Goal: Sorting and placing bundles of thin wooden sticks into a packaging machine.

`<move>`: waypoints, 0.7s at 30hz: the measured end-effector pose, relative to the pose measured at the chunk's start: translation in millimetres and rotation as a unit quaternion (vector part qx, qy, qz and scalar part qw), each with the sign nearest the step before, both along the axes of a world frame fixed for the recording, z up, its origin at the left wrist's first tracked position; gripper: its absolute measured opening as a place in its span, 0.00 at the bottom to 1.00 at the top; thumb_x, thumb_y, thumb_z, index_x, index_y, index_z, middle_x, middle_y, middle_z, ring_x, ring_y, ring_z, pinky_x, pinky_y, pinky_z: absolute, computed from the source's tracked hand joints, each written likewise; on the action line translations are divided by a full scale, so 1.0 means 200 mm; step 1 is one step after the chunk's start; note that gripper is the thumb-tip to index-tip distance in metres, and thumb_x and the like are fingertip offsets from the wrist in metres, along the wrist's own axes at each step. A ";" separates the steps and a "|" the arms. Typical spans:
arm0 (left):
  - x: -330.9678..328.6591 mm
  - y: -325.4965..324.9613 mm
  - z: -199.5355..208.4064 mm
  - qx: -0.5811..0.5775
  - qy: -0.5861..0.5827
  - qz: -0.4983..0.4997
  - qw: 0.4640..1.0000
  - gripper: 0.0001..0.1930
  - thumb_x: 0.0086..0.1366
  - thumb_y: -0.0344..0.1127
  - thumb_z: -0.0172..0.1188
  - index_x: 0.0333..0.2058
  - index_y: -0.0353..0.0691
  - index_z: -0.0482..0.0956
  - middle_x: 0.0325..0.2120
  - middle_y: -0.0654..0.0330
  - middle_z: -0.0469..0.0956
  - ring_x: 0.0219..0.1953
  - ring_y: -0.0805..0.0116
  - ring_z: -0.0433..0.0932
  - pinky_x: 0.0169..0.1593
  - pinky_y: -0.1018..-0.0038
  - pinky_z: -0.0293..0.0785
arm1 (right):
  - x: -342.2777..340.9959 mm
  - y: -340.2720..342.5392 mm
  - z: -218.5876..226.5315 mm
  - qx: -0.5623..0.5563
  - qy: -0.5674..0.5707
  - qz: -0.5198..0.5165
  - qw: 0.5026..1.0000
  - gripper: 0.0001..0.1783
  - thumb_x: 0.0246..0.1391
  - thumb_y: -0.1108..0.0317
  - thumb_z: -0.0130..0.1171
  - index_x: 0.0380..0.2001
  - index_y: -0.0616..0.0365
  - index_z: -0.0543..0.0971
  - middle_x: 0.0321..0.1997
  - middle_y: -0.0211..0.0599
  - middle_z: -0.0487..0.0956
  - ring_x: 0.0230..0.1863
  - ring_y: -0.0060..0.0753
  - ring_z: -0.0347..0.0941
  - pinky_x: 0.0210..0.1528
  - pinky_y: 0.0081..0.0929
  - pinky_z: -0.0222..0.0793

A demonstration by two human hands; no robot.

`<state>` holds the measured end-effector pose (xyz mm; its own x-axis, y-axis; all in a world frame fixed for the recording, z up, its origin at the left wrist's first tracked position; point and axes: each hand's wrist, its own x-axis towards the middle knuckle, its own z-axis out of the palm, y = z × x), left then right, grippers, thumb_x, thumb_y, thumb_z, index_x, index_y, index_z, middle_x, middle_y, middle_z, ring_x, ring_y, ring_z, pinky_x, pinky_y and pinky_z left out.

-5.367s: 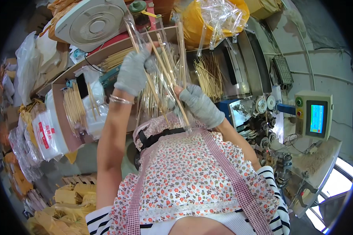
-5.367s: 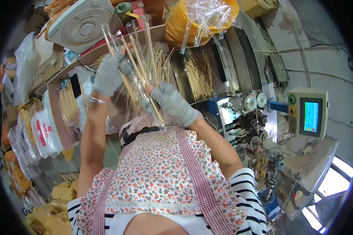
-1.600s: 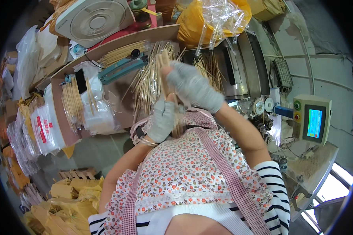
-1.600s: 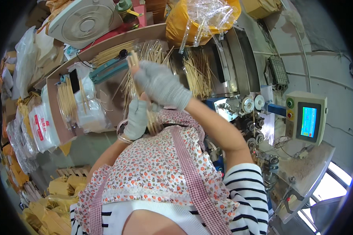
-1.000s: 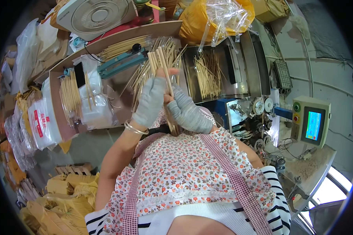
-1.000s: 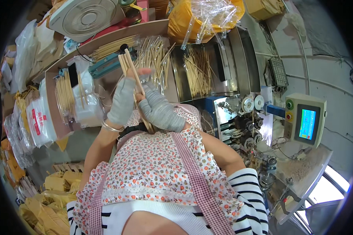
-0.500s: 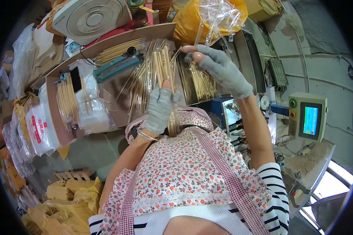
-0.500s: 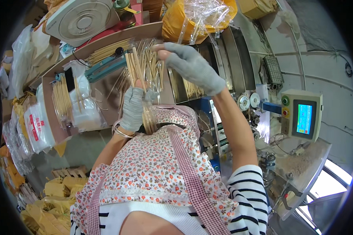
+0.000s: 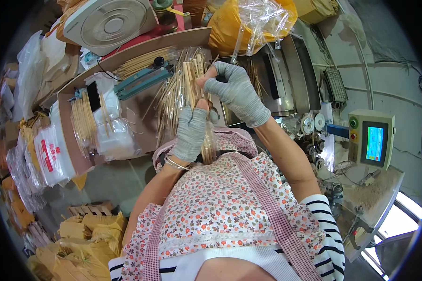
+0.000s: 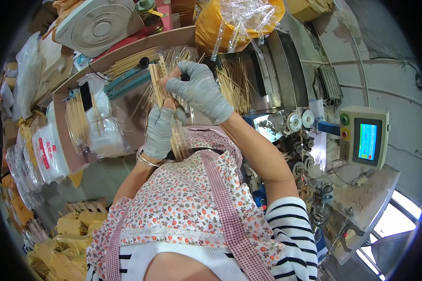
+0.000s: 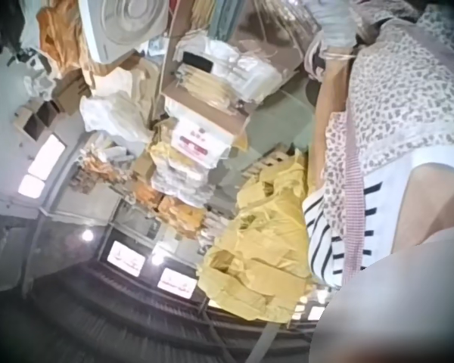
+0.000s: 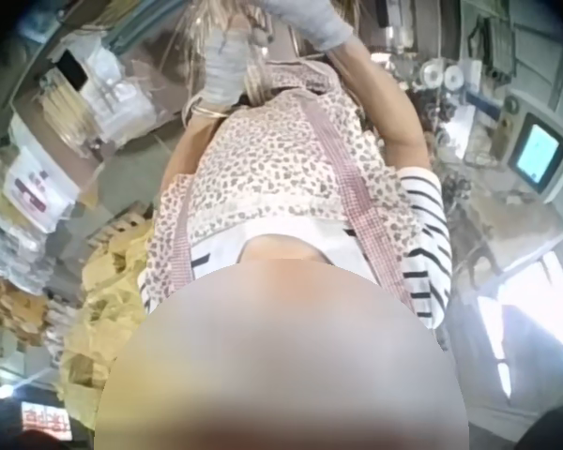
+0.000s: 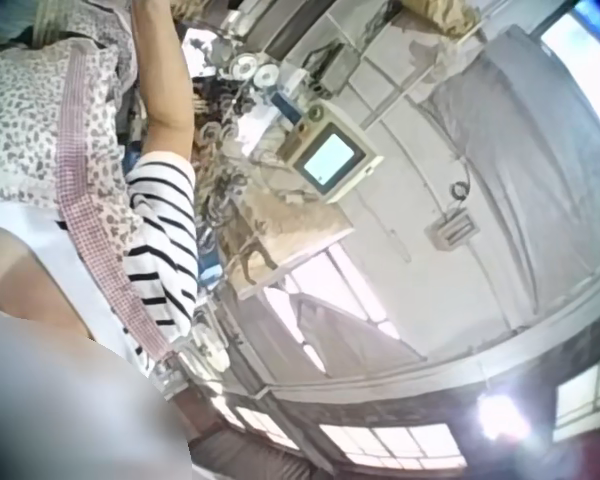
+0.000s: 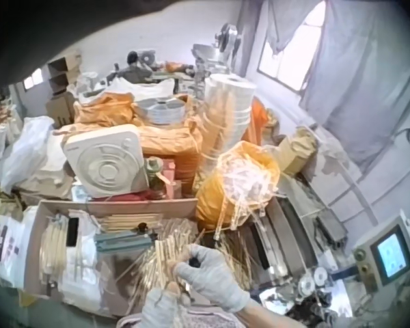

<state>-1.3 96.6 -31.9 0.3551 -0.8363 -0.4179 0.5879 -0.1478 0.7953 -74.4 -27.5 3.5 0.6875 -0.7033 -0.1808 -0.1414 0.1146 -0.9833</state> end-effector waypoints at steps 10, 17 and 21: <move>-0.01 0.00 -0.07 -0.080 0.014 -0.074 0.994 0.14 0.67 0.43 0.46 0.33 0.38 0.71 0.21 0.62 0.72 0.25 0.75 0.71 0.31 0.79 0.67 | 0.03 -0.05 0.11 0.060 0.045 0.140 0.987 0.21 0.51 0.48 0.56 0.30 0.58 0.75 0.26 0.28 0.74 0.29 0.17 0.67 0.32 0.18 0.65; -0.02 0.02 0.00 -0.104 0.024 -0.108 0.988 0.16 0.68 0.44 0.44 0.35 0.36 0.70 0.21 0.59 0.73 0.23 0.73 0.72 0.29 0.78 0.70 | 0.06 -0.08 0.02 0.077 -0.025 0.114 0.990 0.17 0.53 0.52 0.56 0.25 0.56 0.76 0.22 0.23 0.73 0.27 0.14 0.70 0.32 0.14 0.67; -0.02 0.00 0.01 -0.063 0.086 -0.095 0.990 0.15 0.68 0.44 0.44 0.36 0.36 0.69 0.21 0.58 0.73 0.21 0.73 0.72 0.26 0.78 0.70 | 0.08 -0.13 0.03 0.009 -0.035 0.078 0.996 0.20 0.54 0.51 0.53 0.21 0.57 0.76 0.19 0.25 0.73 0.23 0.16 0.69 0.27 0.17 0.66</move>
